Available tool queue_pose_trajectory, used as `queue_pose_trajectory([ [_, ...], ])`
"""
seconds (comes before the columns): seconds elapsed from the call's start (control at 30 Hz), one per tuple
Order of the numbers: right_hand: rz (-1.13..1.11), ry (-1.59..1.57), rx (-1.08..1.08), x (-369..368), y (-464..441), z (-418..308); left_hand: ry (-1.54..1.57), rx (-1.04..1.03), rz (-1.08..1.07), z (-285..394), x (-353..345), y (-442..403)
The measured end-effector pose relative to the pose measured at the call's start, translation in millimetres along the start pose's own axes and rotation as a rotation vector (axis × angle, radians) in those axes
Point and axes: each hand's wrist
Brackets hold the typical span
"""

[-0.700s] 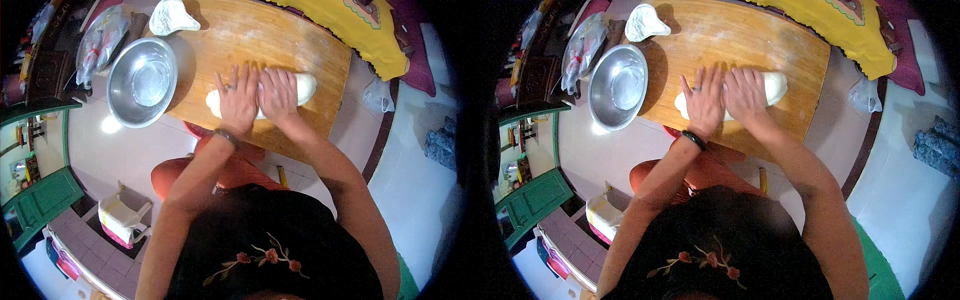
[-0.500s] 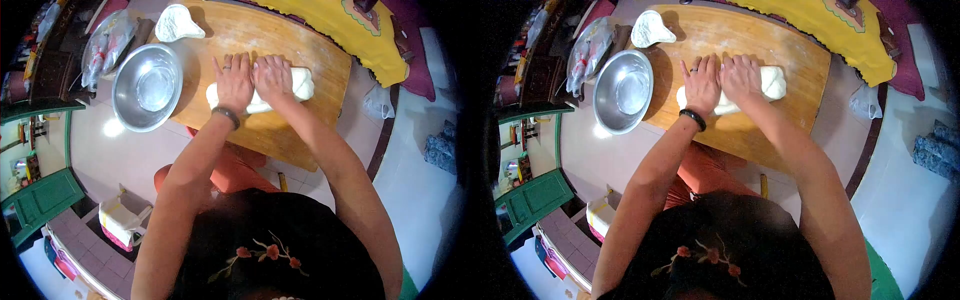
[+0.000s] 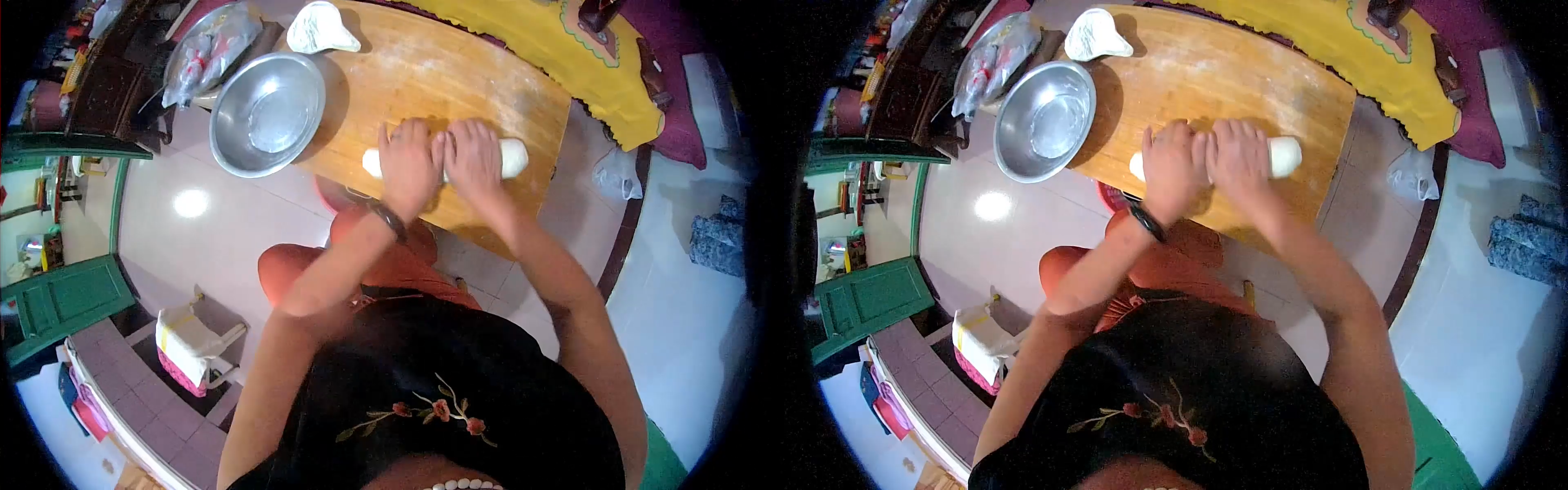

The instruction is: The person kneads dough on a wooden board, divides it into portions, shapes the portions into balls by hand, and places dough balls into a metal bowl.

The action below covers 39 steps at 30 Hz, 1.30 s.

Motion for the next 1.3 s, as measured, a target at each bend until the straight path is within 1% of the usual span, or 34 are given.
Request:
queue_pose_trajectory([
  [0.07, 0.271, 0.020, 0.230, -12, 27, 2, -0.044, -0.103, 0.146, -3, -14, 26],
  [0.1, 0.247, 0.014, 0.259, -17, 29, 7, -0.061, -0.157, 0.210, -3, -20, 34],
  [0.17, 0.197, -0.001, 0.310, -25, 29, 17, -0.093, -0.199, 0.144, -11, -32, 31],
  [0.23, 0.150, -0.024, 0.268, -33, 14, 21, -0.144, -0.227, 0.113, -18, -35, 11],
  [0.33, 0.073, -0.016, 0.207, -44, -15, 30, -0.127, -0.246, 0.098, -29, -42, -25],
  [0.47, 0.033, -0.004, 0.103, -56, -53, 38, -0.122, -0.221, 0.122, -37, -54, -67],
  [0.5, 0.017, -0.004, 0.065, -58, -61, 40, -0.154, -0.219, 0.176, -38, -56, -75],
  [0.6, -0.003, 0.007, -0.036, -66, -82, 46, -0.076, -0.201, 0.178, -42, -68, -92],
  [0.63, -0.004, 0.005, -0.059, -68, -86, 47, -0.113, -0.212, 0.196, -40, -65, -96],
  [0.67, -0.003, 0.001, -0.082, -67, -90, 48, -0.097, -0.185, 0.114, -38, -61, -95],
  [0.7, -0.118, 0.020, -0.156, -61, -94, 43, -0.080, -0.157, 0.030, -36, -55, -93],
  [0.73, -0.137, 0.017, -0.129, -60, -93, 44, -0.065, -0.131, -0.047, -35, -51, -96],
  [0.77, -0.161, 0.016, -0.101, -65, -90, 50, 0.057, -0.131, -0.182, -39, -52, -97],
  [0.8, -0.197, 0.014, -0.078, -65, -86, 53, 0.075, -0.077, -0.324, -35, -33, -93],
  [0.83, -0.363, -0.030, -0.187, -53, -84, 47, 0.078, -0.087, -0.459, -35, -23, -92],
  [0.87, -0.388, -0.073, -0.184, -42, -78, 42, 0.081, -0.095, -0.599, -38, -15, -90],
  [0.93, -0.437, -0.156, -0.183, -15, -55, 29, 0.231, -0.239, -0.553, -42, 5, -76],
  [0.97, -0.206, -0.145, -0.029, -26, -30, 41, 0.308, -0.317, -0.533, -42, 10, -67],
  [1.07, -0.195, -0.250, -0.102, 18, 7, 9, 0.270, -0.558, -0.316, -46, 11, -36],
  [1.1, -0.123, -0.263, -0.034, 17, 22, 13, 0.139, -0.595, -0.188, -42, 15, -19],
  [1.2, -0.161, -0.111, 0.145, 34, 51, 5, -0.206, -0.499, -0.196, -24, 21, 10],
  [1.23, -0.171, -0.125, 0.136, 39, 57, 7, -0.156, -0.470, -0.147, -21, 24, 17],
  [1.3, -0.173, -0.049, 0.102, 50, 64, 13, -0.183, -0.425, -0.230, -13, 29, 18],
])
Point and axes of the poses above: each hand's wrist, its own y-axis away from the middle knuckle, its own x-axis out of the back of the hand, z = x × y, and after that the axes turned 14 degrees about -y, right-handed
